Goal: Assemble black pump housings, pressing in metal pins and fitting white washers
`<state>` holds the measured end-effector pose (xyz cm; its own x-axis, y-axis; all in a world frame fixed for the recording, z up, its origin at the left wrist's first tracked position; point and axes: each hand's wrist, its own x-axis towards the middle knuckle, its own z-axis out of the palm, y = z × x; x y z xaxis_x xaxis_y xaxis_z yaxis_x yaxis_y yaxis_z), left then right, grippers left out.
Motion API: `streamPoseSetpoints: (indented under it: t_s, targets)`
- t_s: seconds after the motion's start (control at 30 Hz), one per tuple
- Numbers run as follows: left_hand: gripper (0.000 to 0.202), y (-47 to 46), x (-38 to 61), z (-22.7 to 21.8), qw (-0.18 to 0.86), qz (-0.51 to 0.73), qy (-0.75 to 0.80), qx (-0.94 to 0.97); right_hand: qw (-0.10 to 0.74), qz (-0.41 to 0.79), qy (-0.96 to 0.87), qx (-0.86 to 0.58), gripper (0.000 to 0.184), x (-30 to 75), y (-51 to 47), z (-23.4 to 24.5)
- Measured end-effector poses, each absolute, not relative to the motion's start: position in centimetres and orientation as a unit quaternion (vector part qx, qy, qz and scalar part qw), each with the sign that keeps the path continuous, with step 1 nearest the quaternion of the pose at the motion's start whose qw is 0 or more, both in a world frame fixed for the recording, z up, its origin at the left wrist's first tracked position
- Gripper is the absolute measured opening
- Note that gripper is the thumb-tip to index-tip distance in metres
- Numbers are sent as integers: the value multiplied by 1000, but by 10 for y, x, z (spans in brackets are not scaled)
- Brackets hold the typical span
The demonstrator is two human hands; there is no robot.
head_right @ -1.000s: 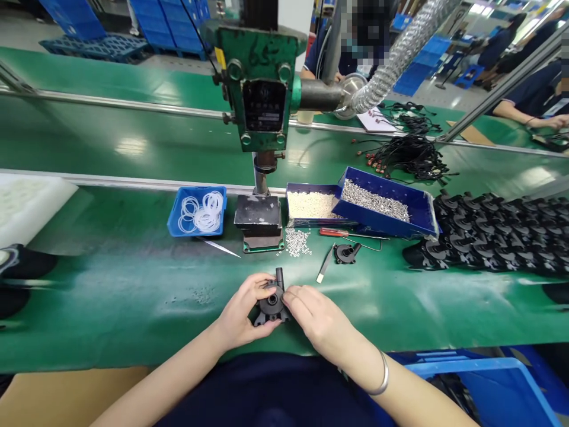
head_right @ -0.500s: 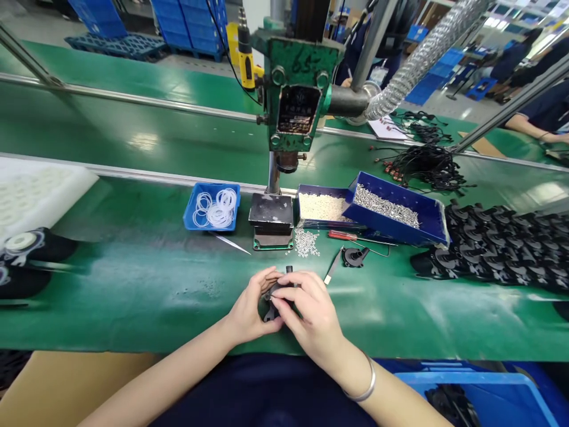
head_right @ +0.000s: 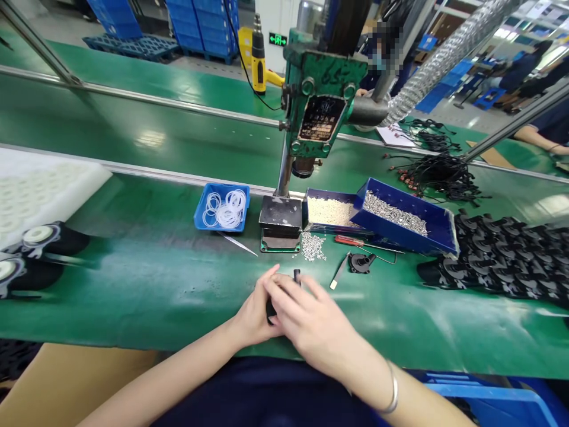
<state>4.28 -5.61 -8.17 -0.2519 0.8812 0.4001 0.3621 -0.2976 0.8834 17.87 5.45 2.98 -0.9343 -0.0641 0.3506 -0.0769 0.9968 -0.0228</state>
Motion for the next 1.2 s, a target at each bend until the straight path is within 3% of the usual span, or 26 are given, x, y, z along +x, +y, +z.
streamPoseSetpoints:
  t_s: [0.17, 0.2, 0.3, 0.37, 0.47, 0.77, 1.03, 1.1, 1.2]
  targets:
    - [110, -53, 43, -79, 276, 584, 531, 549, 357, -75, -894, -260, 28, 198, 168, 76]
    - [109, -54, 43, -78, 281, 583, 531, 547, 320, -95, -882, -333, 29, 201, 197, 82]
    - [104, -55, 44, -78, 292, 577, 538, 540, 80, -30, -874, -479, 24, 206, 276, 84]
    - [100, -56, 44, -80, 299, 572, 547, 533, 29, 21, -877, -478, 10, 207, 312, 77]
    - [97, -57, 44, -84, 306, 563, 558, 526, 35, 79, -885, -457, 7, 210, 337, 60]
    - [90, -57, 42, -89, 303, 544, 578, 527, 188, 260, -824, -468, 34, 226, 343, 37]
    - [93, -56, 43, -86, 305, 549, 573, 526, 322, 366, -766, -419, 41, 212, 292, 68]
    - [95, -55, 43, -84, 309, 548, 572, 526, 315, 402, -776, -370, 35, 202, 251, 71]
    - [97, -56, 44, -83, 311, 553, 567, 527, 201, 519, -789, -260, 26, 187, 182, 56]
